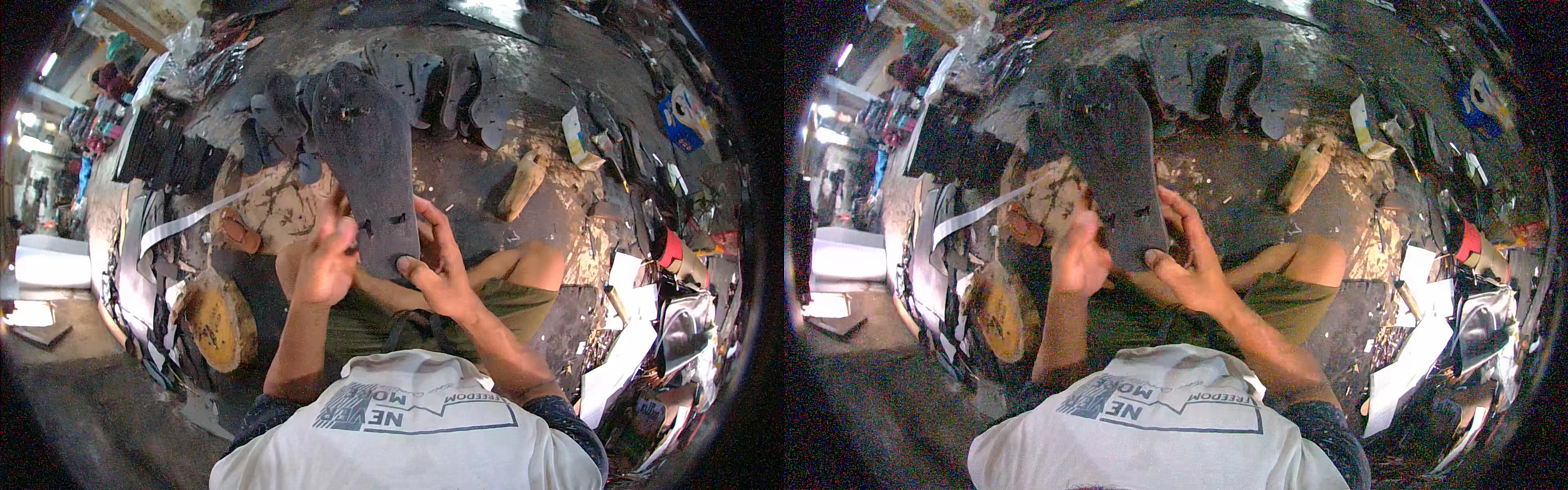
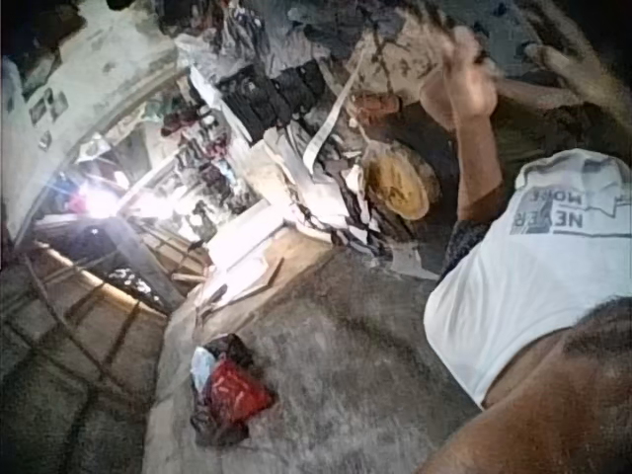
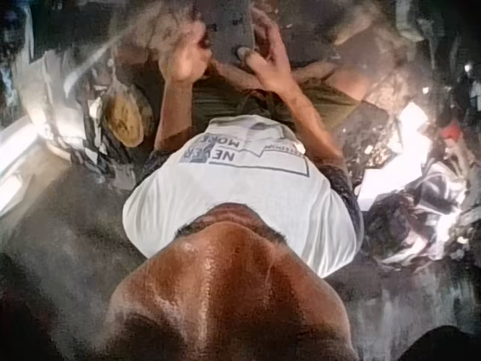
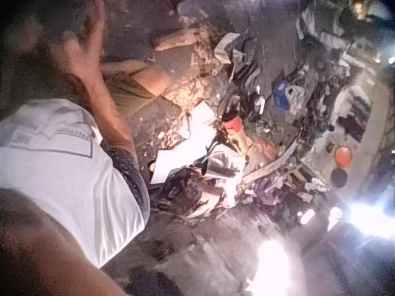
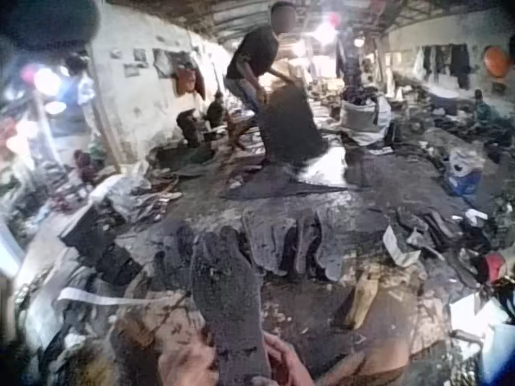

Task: The person sits on the floor and applies glue to the soles of flip-flops using a brush, then presses the straps onto the glued areas. The person handles multiple flip-flops one at a time, turning them over and inspecting the bond.

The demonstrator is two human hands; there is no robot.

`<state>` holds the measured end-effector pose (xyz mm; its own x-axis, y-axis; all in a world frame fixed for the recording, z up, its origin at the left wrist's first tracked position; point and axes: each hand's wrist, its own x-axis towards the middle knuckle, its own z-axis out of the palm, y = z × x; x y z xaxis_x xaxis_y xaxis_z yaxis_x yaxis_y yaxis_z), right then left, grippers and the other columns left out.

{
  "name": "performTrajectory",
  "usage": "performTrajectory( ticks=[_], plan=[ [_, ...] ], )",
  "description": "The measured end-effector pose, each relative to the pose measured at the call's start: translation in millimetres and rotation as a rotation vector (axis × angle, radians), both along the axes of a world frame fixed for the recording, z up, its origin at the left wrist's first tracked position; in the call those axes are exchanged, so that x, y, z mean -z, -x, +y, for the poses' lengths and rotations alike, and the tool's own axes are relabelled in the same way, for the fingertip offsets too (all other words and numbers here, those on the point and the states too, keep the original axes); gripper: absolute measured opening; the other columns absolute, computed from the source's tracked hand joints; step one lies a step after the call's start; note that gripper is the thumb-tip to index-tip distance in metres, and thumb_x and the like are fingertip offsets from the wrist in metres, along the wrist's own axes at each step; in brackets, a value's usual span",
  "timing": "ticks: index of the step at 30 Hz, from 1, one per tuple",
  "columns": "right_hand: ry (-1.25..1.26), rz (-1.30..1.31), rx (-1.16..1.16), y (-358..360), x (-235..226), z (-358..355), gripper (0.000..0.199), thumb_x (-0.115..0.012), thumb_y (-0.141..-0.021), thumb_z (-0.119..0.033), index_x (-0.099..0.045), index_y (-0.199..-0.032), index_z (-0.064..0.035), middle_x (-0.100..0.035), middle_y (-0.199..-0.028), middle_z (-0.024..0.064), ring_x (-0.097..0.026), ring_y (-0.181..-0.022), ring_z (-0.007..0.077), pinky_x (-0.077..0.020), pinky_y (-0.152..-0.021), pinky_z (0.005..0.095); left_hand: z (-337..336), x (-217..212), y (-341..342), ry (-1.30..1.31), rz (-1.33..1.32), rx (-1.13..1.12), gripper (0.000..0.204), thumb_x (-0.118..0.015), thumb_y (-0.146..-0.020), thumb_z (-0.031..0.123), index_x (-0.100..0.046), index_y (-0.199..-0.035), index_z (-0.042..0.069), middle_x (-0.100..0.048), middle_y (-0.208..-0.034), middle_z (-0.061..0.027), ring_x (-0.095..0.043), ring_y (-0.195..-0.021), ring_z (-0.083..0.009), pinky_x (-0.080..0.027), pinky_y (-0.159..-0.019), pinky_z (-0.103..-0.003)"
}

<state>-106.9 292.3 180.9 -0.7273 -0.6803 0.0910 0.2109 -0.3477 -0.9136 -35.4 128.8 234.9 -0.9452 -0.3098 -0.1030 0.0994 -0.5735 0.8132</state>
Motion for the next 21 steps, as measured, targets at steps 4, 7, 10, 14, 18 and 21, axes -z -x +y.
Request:
performTrajectory(
  ticks=[4, 7, 10, 14, 18, 21],
  plan=[
    [-0.025, 0.102, 0.05, -3.5, 10.0, -4.6, 0.08, -0.066, -0.083, 0.002, -0.031, -0.154, -0.0051, -0.05, -0.145, 0.015, -0.047, -0.138, 0.0282, -0.0338, -0.119, 0.042, 3.7, 12.9, -0.5, 0.272, -0.123, 0.009, 0.075, -0.065, -0.095, 0.014, -0.026, -0.159, 0.003, -0.05, -0.148, -0.0108, -0.05, -0.135, -0.0212, -0.038, -0.115, -0.038],
    [0.149, -0.682, -0.222, 19.6, -14.8, 4.5, 0.068, -0.065, -0.089, -0.005, -0.035, -0.149, -0.0084, -0.052, -0.139, 0.0142, -0.053, -0.127, 0.0257, -0.0383, -0.115, 0.0401, 4.4, 18.2, -7.4, 0.451, -0.156, 0.008, 0.078, -0.069, -0.096, 0.02, -0.026, -0.158, 0.001, -0.05, -0.147, -0.0109, -0.05, -0.133, -0.0197, -0.04, -0.113, -0.038],
    [0.003, -0.364, -0.139, 22.9, 7.3, -7.0, 0.059, -0.064, -0.094, -0.014, -0.035, -0.145, -0.0107, -0.053, -0.134, 0.0123, -0.054, -0.118, 0.0227, -0.0417, -0.109, 0.0382, 10.2, 19.5, -3.8, 0.596, -0.12, 0.015, 0.09, -0.075, -0.093, 0.025, -0.021, -0.16, 0.0, -0.049, -0.149, -0.0132, -0.049, -0.136, -0.0234, -0.038, -0.115, -0.04],
    [-0.144, -0.082, -0.016, 16.2, 12.2, -9.9, 0.063, -0.069, -0.096, -0.016, -0.034, -0.147, -0.0086, -0.049, -0.141, 0.0127, -0.048, -0.129, 0.0238, -0.0382, -0.112, 0.0395, -7.0, 33.1, -16.4, 0.892, -0.102, 0.06, 0.111, -0.085, -0.085, 0.037, -0.016, -0.162, -0.001, -0.042, -0.157, -0.0202, -0.042, -0.146, -0.0305, -0.032, -0.12, -0.042],
    [-0.243, 0.461, 0.264, 17.6, 12.2, -22.1, 0.083, -0.085, -0.085, -0.024, -0.036, -0.149, -0.0049, -0.043, -0.147, 0.0171, -0.039, -0.141, 0.0301, -0.0332, -0.118, 0.0442, -1.7, 16.4, 0.6, 0.694, 0.349, -0.296, 0.122, -0.081, -0.088, 0.042, 0.004, -0.162, -0.005, -0.021, -0.168, -0.0251, -0.025, -0.155, -0.0315, -0.025, -0.124, -0.042],
    [-0.048, 0.478, 0.292, 7.0, 0.1, -43.8, 0.093, -0.089, -0.08, -0.033, -0.036, -0.151, -0.0025, -0.046, -0.147, 0.0185, -0.043, -0.138, 0.0332, -0.0395, -0.114, 0.0472, -12.0, 48.3, 0.6, 0.432, 0.087, -0.481, 0.089, -0.055, -0.1, 0.051, -0.014, -0.159, -0.002, -0.037, -0.158, -0.0182, -0.037, -0.145, -0.0265, -0.031, -0.12, -0.041]
  ],
)
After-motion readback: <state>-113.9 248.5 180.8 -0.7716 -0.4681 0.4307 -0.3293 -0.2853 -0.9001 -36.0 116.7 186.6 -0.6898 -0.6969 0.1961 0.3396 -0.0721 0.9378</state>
